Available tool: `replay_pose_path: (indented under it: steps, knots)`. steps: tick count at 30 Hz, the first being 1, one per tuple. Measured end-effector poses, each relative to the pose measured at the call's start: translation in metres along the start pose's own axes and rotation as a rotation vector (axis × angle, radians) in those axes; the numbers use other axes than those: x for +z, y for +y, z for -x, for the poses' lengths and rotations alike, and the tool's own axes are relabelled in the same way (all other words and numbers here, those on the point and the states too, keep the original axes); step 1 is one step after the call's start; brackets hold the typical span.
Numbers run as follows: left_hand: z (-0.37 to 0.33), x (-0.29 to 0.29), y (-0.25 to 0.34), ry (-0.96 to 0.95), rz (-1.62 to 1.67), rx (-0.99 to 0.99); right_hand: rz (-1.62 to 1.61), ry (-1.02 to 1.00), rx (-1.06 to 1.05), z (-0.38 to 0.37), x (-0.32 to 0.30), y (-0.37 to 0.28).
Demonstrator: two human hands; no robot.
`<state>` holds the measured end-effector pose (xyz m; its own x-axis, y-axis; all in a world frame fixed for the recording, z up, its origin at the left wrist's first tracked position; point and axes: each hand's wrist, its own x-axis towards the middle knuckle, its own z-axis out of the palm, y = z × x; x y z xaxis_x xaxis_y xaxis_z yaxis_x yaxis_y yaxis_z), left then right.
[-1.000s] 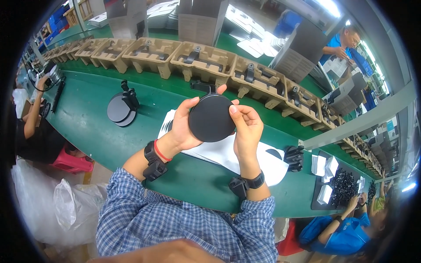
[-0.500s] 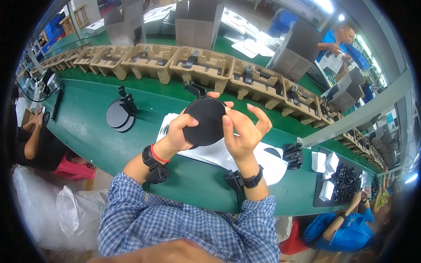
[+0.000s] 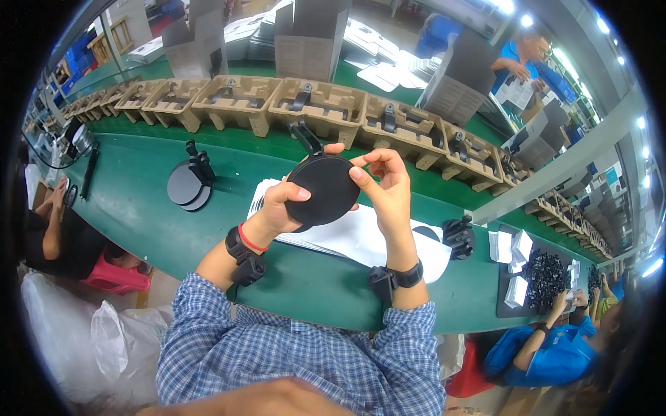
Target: The person applies adhesive pads to the base of electronic stands by hand, taking the pads from a packing sheet and pressing them onto the stands.
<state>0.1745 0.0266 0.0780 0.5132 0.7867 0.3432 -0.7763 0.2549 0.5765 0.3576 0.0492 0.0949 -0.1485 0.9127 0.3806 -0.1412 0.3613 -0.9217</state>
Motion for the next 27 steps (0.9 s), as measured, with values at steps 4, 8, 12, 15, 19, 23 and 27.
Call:
replay_pose_path:
  steps: [4,8,12,15,19,23,27]
  knots:
    - [0.006,0.003,0.009,-0.092,-0.124,-0.024,-0.156,-0.085,0.01,0.003,0.005,-0.011]
    - [0.012,0.009,0.015,-0.109,-0.237,-0.043,-0.188,-0.198,0.004,0.008,0.012,-0.014]
    - [0.015,-0.005,0.016,-0.157,-0.441,-0.014,-0.21,-0.279,-0.026,0.009,0.018,-0.01]
    - [0.015,-0.002,0.022,-0.217,-0.593,-0.015,-0.169,-0.315,-0.071,0.009,0.016,-0.006]
    - [0.017,-0.012,0.02,-0.217,-0.595,-0.053,-0.035,-0.32,-0.18,0.008,0.017,-0.002]
    - [0.015,-0.016,0.009,-0.091,-0.231,-0.108,0.193,-0.145,-0.103,0.007,0.022,0.0]
    - [0.001,-0.018,0.01,0.181,-0.084,0.102,0.986,0.004,-0.676,0.0,0.035,-0.009]
